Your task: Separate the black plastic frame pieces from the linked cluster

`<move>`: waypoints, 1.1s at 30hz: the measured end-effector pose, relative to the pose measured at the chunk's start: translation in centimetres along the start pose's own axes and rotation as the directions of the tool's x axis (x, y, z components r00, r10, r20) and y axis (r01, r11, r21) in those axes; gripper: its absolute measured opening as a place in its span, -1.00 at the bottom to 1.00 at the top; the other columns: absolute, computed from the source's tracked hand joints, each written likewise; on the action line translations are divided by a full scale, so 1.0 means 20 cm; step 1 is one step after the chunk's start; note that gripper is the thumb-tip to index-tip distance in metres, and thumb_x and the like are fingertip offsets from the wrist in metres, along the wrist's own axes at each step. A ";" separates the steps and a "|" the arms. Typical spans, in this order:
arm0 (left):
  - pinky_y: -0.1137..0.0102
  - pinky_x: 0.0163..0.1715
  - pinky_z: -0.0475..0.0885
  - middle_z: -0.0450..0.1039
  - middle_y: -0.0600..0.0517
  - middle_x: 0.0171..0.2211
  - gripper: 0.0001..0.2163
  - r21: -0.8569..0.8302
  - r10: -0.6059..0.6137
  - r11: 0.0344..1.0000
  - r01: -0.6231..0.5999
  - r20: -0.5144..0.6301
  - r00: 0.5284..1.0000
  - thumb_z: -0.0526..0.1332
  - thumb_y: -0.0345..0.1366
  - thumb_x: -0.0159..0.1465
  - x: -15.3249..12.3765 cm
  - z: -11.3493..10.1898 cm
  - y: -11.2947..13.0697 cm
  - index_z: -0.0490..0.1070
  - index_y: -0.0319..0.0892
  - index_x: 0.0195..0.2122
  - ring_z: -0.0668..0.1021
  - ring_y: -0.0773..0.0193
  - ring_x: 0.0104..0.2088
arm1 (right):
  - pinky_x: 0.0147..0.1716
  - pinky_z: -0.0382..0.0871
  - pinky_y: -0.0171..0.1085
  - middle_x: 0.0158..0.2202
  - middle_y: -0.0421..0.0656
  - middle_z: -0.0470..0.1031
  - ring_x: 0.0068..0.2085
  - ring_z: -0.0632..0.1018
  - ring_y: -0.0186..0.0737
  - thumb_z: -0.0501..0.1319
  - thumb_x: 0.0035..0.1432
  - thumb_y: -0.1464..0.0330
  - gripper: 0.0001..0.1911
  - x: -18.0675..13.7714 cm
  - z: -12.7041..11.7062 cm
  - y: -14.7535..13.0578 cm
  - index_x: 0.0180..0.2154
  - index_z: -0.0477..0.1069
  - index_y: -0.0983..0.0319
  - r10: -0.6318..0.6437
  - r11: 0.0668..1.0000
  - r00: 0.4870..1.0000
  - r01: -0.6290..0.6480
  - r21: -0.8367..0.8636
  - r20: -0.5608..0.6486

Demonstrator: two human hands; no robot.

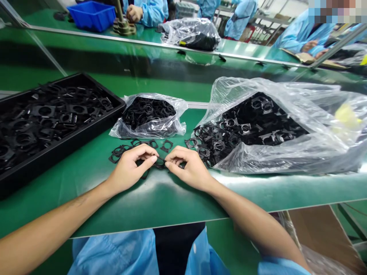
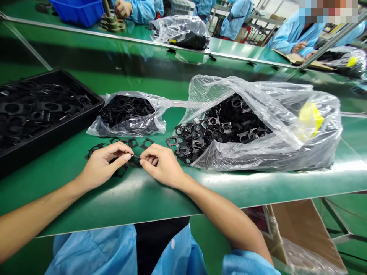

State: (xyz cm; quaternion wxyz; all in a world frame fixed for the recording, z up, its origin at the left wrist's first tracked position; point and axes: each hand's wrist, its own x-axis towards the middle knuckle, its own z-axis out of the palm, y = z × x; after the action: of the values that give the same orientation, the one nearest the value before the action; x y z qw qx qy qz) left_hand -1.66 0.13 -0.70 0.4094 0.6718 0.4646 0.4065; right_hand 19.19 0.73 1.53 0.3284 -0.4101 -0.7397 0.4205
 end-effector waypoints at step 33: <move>0.44 -0.29 0.43 0.49 0.05 -0.34 -0.88 0.043 0.006 0.999 -0.007 0.038 0.999 0.23 -0.25 0.31 0.01 0.00 -0.01 0.52 -0.16 -0.29 0.51 0.32 -0.36 | -0.32 0.42 -0.31 -0.37 -0.18 0.45 -0.38 0.48 -0.31 0.23 0.21 0.49 -0.90 -0.01 0.01 0.00 -0.34 0.47 0.23 -0.054 0.993 0.997 0.060 -0.104 0.053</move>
State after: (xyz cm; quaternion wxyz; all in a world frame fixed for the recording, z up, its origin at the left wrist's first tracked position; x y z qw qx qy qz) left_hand -1.73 0.29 -0.85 0.4020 0.6896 0.4633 0.3849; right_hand 19.20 0.44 1.32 0.2997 -0.3949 -0.7802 0.3815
